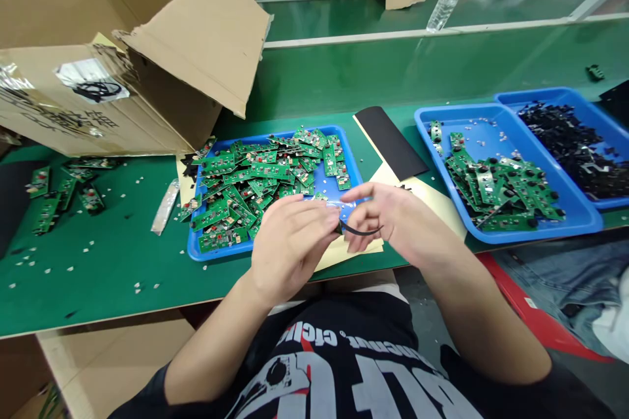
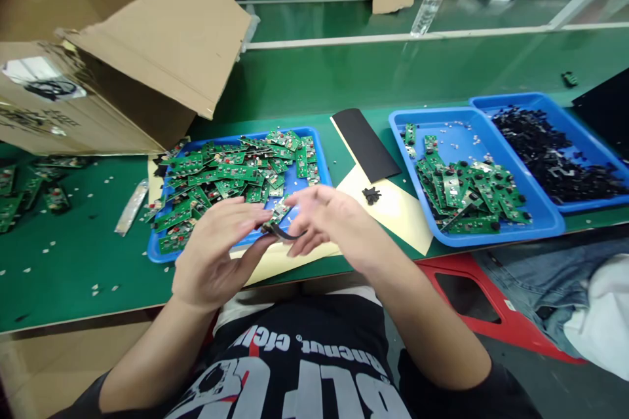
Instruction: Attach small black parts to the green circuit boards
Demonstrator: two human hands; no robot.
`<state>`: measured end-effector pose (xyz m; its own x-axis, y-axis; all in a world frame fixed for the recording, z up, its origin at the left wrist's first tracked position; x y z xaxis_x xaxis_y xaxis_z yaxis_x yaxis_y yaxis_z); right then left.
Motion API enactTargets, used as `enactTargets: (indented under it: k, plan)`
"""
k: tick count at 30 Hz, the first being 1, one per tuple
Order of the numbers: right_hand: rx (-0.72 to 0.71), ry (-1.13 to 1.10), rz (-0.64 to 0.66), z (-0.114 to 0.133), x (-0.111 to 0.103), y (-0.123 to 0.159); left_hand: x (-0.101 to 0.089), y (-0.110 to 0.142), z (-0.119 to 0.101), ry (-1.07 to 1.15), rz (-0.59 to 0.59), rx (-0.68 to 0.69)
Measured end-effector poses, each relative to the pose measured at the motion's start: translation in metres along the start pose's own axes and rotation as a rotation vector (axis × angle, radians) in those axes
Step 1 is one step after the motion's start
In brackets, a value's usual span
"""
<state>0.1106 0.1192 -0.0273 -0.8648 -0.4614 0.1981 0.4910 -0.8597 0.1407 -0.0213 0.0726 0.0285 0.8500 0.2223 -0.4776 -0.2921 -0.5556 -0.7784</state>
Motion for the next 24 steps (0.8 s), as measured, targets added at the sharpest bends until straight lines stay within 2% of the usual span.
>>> enactTargets:
  k: [2, 5, 11, 18, 24]
  plan:
    - [0.059, -0.073, 0.084, -0.005, 0.015, 0.006, -0.001, 0.0, -0.003, -0.048, 0.009, 0.059]
    - [0.039, -0.129, 0.071, -0.001, 0.023, 0.013, -0.004, 0.0, -0.004, -0.047, -0.022, 0.066]
    - [0.041, -0.156, 0.026, 0.0, 0.025, 0.013, -0.011, 0.003, 0.002, 0.067, -0.156, -0.064]
    - [0.072, -0.19, 0.05, -0.001, 0.022, 0.01, -0.008, 0.004, -0.008, -0.087, -0.17, 0.019]
    - [0.012, -0.075, -0.002, 0.006, 0.018, 0.012, -0.006, 0.004, -0.005, -0.013, -0.158, 0.015]
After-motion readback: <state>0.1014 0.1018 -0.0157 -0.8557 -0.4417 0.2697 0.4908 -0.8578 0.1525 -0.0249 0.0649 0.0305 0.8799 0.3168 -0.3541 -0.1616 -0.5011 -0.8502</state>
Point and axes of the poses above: each hand's wrist, its own y-axis away from the middle knuckle, its own x-axis out of the palm, z = x × y, the point moved 8 cm from there along -y, towards the middle knuckle, and after that the axes turned 3 degrees about y, right-handed, at the moved point
